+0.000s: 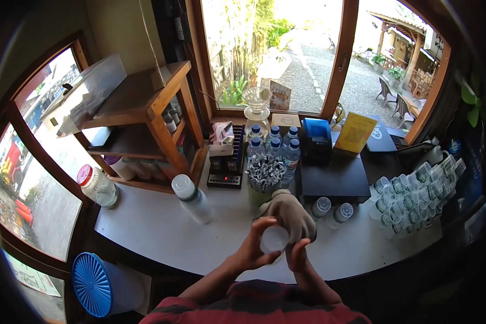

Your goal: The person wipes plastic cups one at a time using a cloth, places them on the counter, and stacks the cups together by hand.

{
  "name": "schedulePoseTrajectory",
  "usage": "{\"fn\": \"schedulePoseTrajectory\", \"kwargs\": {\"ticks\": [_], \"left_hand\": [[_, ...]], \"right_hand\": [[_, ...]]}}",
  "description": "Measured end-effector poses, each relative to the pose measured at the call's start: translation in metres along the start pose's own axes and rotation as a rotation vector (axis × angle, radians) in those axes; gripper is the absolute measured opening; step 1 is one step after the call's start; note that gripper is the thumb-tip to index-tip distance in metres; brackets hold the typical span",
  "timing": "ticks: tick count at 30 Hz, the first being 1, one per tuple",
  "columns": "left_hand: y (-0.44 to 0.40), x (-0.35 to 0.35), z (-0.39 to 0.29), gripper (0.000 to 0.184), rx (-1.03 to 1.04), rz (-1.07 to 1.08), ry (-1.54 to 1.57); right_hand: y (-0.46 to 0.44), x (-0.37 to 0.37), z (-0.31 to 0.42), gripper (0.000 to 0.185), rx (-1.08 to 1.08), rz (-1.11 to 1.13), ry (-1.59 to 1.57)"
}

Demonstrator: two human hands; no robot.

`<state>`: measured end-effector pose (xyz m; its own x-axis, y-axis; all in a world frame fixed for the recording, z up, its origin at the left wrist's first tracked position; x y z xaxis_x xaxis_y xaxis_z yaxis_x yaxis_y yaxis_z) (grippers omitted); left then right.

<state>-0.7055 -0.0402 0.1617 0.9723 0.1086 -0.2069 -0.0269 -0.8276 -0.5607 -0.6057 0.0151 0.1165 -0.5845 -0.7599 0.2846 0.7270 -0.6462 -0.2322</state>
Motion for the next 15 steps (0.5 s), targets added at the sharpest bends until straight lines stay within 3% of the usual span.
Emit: {"fn": "schedulePoseTrajectory", "kwargs": {"ticks": [1,2,4,5,8,9,10,11,12,15], "left_hand": [[0.001,0.013,-0.002,0.084,0.062,0.034,-0.023],[0.002,0.008,0.0,0.085,0.078,-0.063,0.034],[-0.004,-0.008,0.001,0.088,0.114,-0.252,0.139],[-0.013,-0.018,0.004,0.099,-0.013,-0.419,0.256],[-0.03,0.002,-0.002,0.081,0.035,-0.212,0.108],[-0.034,0.02,-0.012,0.072,0.088,-0.078,0.003],[-0.034,0.045,-0.014,0.068,0.054,0.031,0.207],[-0.034,0.061,-0.016,0.066,0.077,0.101,0.171],[-0.035,0.074,-0.018,0.065,0.098,0.172,0.136],[-0.047,0.056,-0.013,0.058,0.158,-0.11,0.261]], "right_hand": [[-0.001,0.001,0.014,0.109,0.065,0.131,-0.008],[0.016,-0.009,-0.006,0.104,0.151,0.128,0.147],[0.019,0.005,0.015,0.098,-0.137,0.089,0.368],[0.036,0.008,0.017,0.092,-0.123,0.136,0.453],[0.045,-0.002,0.026,0.097,-0.183,0.148,0.64],[0.04,-0.016,0.028,0.101,-0.104,0.107,0.337],[0.035,-0.029,0.028,0.105,-0.026,0.069,0.032],[0.038,-0.046,0.014,0.109,0.167,0.143,-0.193],[0.045,-0.056,0.005,0.108,0.298,0.19,-0.2],[0.053,-0.061,0.024,0.107,0.021,0.159,0.207]]}}
Point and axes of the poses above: each hand's wrist, its own y-axis away from the middle knuckle, its own x-axis out of the palm, z = x × y, the point moved 8 cm from there along -y, towards the middle knuckle, and after that the axes turned 6 degrees about z, right-handed, at the moved point
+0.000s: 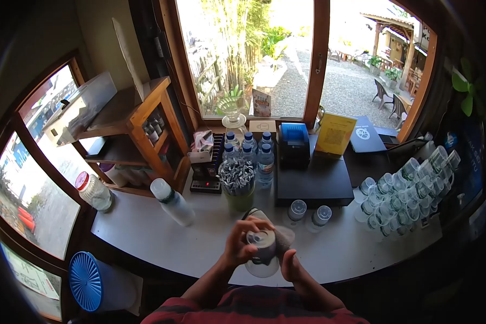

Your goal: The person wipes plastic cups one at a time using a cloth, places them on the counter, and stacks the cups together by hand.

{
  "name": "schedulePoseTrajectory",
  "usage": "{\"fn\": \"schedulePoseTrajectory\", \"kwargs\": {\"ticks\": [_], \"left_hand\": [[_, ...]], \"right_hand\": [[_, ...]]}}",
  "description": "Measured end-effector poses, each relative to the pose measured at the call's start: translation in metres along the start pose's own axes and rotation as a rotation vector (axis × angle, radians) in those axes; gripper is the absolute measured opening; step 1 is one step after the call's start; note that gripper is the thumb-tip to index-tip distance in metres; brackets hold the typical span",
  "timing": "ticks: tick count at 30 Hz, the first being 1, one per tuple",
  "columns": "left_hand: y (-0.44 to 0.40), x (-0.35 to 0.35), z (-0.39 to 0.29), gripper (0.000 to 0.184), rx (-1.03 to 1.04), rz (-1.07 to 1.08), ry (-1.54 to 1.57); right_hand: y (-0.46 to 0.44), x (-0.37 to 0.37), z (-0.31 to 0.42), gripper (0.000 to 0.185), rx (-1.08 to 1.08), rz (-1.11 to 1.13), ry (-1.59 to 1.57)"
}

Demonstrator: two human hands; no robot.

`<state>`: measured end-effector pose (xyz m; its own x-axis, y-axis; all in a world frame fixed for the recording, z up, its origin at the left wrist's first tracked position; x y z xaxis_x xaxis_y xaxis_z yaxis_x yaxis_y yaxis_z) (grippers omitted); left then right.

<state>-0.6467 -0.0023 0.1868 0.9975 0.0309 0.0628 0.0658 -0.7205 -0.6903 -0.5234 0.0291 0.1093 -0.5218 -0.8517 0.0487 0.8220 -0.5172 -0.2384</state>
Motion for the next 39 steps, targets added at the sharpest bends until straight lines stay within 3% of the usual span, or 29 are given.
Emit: {"fn": "schedulePoseTrajectory", "kwargs": {"ticks": [1,3,5,6,8,9,12,16,18,22,23,24,26,28,29,31,32,35,37,39], "left_hand": [[-0.002,-0.009,0.004,0.058,0.0,-0.115,0.067],[0.003,-0.014,0.015,0.062,-0.198,-0.312,0.327],[0.001,0.014,0.028,0.069,-0.181,-0.29,0.348],[0.004,0.028,0.035,0.078,-0.191,-0.263,0.289],[0.009,0.046,0.051,0.078,-0.201,-0.297,0.297],[0.011,0.043,0.061,0.076,-0.184,-0.318,0.244],[0.012,0.04,0.052,0.065,-0.107,-0.289,-0.381],[0.02,0.064,0.032,0.068,-0.17,-0.147,-0.852],[0.027,0.077,0.027,0.07,-0.225,-0.079,-0.854],[0.053,0.084,0.03,0.073,-0.211,-0.022,-0.835],[0.053,0.085,0.024,0.073,-0.178,-0.02,-0.833],[0.051,0.085,0.019,0.074,-0.199,-0.027,-0.749],[0.046,0.091,0.009,0.075,-0.164,0.012,-0.804],[0.046,0.097,0.008,0.075,-0.123,0.042,-0.841],[0.048,0.092,0.008,0.074,-0.107,0.007,-0.826],[0.052,0.077,0.015,0.072,-0.071,-0.062,-0.793],[0.059,0.059,0.023,0.067,-0.119,-0.228,-0.793],[0.062,0.018,0.025,0.052,-0.109,-0.397,-0.999],[0.073,-0.01,0.043,0.045,-0.187,-0.495,-0.792],[0.079,-0.033,0.066,0.049,-0.267,-0.431,-0.832]], "right_hand": [[0.008,-0.003,-0.007,0.107,0.062,0.056,-0.148],[0.026,-0.017,-0.025,0.106,0.184,0.174,-0.445],[0.04,-0.023,-0.04,0.106,0.307,0.299,-0.742],[0.037,-0.016,-0.022,0.098,0.109,0.385,-1.318],[0.037,-0.026,-0.019,0.09,0.094,0.068,-1.418],[0.04,-0.018,-0.001,0.092,0.179,0.048,-1.542],[0.046,-0.035,0.0,0.086,0.176,-0.084,-1.388],[0.059,-0.063,0.005,0.078,0.098,-0.233,-1.172],[0.067,-0.076,-0.003,0.069,0.092,-0.346,-1.074],[0.056,-0.089,-0.004,0.051,0.022,-0.293,-0.902],[0.058,-0.083,-0.005,0.041,0.018,-0.308,-0.792],[0.061,-0.074,-0.015,0.037,0.069,-0.228,-0.483],[0.063,-0.058,-0.025,0.029,0.226,-0.196,-0.262],[0.043,-0.058,-0.013,0.027,0.162,-0.228,-0.34],[0.037,-0.059,-0.012,0.026,0.13,-0.245,-0.38],[0.037,-0.057,-0.032,0.023,0.158,-0.188,-0.122],[0.039,-0.051,-0.037,0.022,0.129,-0.162,0.019],[0.044,-0.04,-0.016,0.018,0.095,-0.06,0.385],[0.048,-0.027,-0.021,0.016,0.011,0.048,0.477],[0.067,-0.012,-0.043,0.021,0.182,0.173,0.286]]}}
Point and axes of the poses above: each hand's wrist, its own y-axis away from the middle knuckle, its own x-axis out of the palm, z = x × y, the point moved 8 cm from there along -y, towards the middle knuckle, and after that the axes turned 6 degrees about z, right-handed, at the moved point
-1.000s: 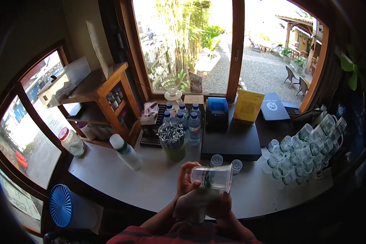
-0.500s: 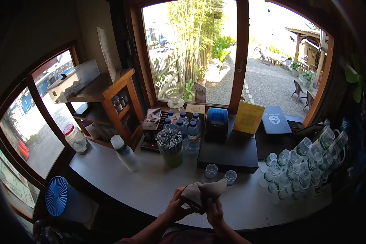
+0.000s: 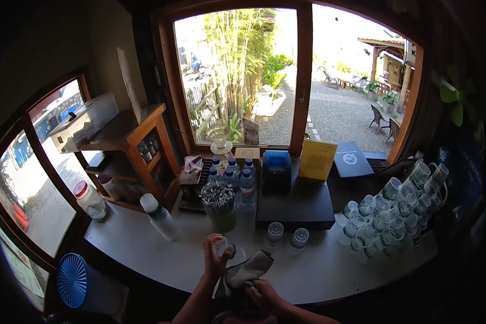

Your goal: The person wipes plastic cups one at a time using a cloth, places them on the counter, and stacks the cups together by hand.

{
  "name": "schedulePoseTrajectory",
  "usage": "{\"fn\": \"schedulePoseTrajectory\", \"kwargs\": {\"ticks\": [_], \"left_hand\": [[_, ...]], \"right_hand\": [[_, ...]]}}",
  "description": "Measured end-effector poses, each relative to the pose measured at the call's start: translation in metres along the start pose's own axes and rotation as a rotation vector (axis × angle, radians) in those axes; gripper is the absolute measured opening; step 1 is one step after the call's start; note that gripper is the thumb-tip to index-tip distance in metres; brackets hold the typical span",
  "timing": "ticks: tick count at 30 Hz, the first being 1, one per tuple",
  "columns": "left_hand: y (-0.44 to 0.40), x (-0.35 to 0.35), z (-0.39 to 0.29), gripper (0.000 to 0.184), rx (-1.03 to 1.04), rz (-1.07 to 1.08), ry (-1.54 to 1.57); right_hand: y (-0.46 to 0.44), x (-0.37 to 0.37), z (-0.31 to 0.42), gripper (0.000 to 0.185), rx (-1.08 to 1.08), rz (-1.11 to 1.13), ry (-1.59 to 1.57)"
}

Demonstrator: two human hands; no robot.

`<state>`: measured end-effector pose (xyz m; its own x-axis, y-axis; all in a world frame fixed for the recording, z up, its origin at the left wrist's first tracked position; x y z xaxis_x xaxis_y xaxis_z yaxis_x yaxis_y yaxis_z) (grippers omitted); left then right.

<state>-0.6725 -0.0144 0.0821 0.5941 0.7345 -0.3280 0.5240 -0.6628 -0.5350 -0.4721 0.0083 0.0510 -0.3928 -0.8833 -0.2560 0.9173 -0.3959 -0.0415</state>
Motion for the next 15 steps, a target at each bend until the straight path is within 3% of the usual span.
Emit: {"fn": "schedulePoseTrajectory", "kwargs": {"ticks": [5,9,12,15], "left_hand": [[-0.009,0.038,0.052,0.06,0.058,0.205,-0.157],[-0.032,0.088,0.062,0.065,0.043,0.249,0.118],[-0.042,0.086,0.019,0.083,0.244,0.243,-0.074],[-0.031,0.039,-0.002,0.06,0.322,0.174,0.025]], "right_hand": [[0.003,-0.012,-0.008,0.023,0.156,-0.385,-0.574],[0.018,-0.042,-0.012,0.021,0.085,-0.66,-0.513],[0.026,-0.052,0.0,0.023,0.029,-0.762,-0.547],[0.027,-0.041,-0.004,0.04,-0.05,-0.831,-0.897]]}}
Point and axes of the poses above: each hand's wrist, its own y-axis away from the middle knuckle, its own x-axis out of the palm, z = x × y, the point moved 8 cm from there along -y, towards the middle knuckle, and after that the axes turned 6 degrees about z, right-handed, at the moved point
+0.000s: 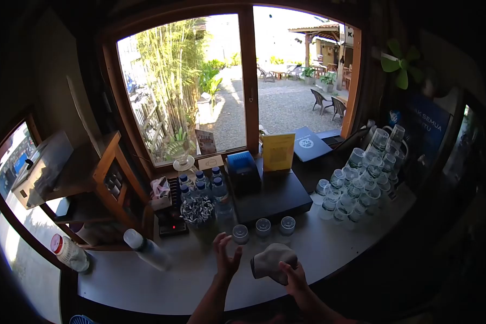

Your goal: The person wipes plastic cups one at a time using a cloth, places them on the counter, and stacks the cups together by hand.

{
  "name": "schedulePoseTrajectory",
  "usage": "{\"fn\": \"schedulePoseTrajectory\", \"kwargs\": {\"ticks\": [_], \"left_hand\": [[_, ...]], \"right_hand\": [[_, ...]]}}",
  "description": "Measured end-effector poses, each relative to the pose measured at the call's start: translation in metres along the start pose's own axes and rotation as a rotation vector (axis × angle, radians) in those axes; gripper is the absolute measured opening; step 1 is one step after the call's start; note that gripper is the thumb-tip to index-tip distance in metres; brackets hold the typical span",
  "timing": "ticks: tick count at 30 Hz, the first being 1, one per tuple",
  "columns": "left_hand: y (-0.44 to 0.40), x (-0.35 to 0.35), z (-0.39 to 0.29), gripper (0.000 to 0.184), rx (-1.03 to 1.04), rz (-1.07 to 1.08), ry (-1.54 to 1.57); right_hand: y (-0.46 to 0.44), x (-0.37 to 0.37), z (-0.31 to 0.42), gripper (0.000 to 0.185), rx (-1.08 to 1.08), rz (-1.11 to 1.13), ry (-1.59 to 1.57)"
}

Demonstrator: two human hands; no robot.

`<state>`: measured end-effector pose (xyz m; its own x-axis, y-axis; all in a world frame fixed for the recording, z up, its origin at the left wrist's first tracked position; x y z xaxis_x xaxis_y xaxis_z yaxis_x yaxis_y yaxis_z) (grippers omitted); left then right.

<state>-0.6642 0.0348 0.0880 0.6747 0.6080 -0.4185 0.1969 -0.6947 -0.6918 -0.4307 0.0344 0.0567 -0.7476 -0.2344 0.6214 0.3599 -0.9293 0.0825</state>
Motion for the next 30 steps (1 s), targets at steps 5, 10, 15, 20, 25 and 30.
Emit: {"fn": "schedulePoseTrajectory", "kwargs": {"ticks": [5,10,15,20,25,30], "left_hand": [[0.059,-0.159,-0.017,0.042,0.103,-0.445,-0.32],[0.057,-0.289,0.02,0.081,-0.219,-0.547,-0.589],[0.05,-0.275,0.089,0.1,-0.481,-0.053,-0.164],[0.054,-0.28,0.12,0.091,-0.272,-0.273,-0.268],[0.028,-0.281,0.144,0.079,-0.376,-0.222,-0.067],[0.007,-0.297,0.137,0.067,-0.342,-0.305,0.022]], "right_hand": [[0.007,0.023,-0.027,0.044,0.107,0.089,-0.237],[0.007,0.053,-0.071,0.044,0.183,0.136,-0.17],[-0.002,0.125,-0.094,0.05,0.276,0.305,-0.122],[0.004,0.163,-0.11,0.05,0.288,0.388,-0.118],[0.003,0.155,-0.127,0.05,0.345,0.343,-0.038],[0.006,0.15,-0.115,0.05,0.298,0.256,-0.047]]}}
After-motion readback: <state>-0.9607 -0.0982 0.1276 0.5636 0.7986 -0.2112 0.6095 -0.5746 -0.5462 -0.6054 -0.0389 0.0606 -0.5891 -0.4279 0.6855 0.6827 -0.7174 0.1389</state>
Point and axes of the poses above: each hand's wrist, its own y-axis away from the middle knuckle, its own x-axis out of the palm, z = x × y, the point moved 8 cm from there along -y, towards the middle knuckle, and after that the axes turned 6 degrees about z, right-handed, at the moved point
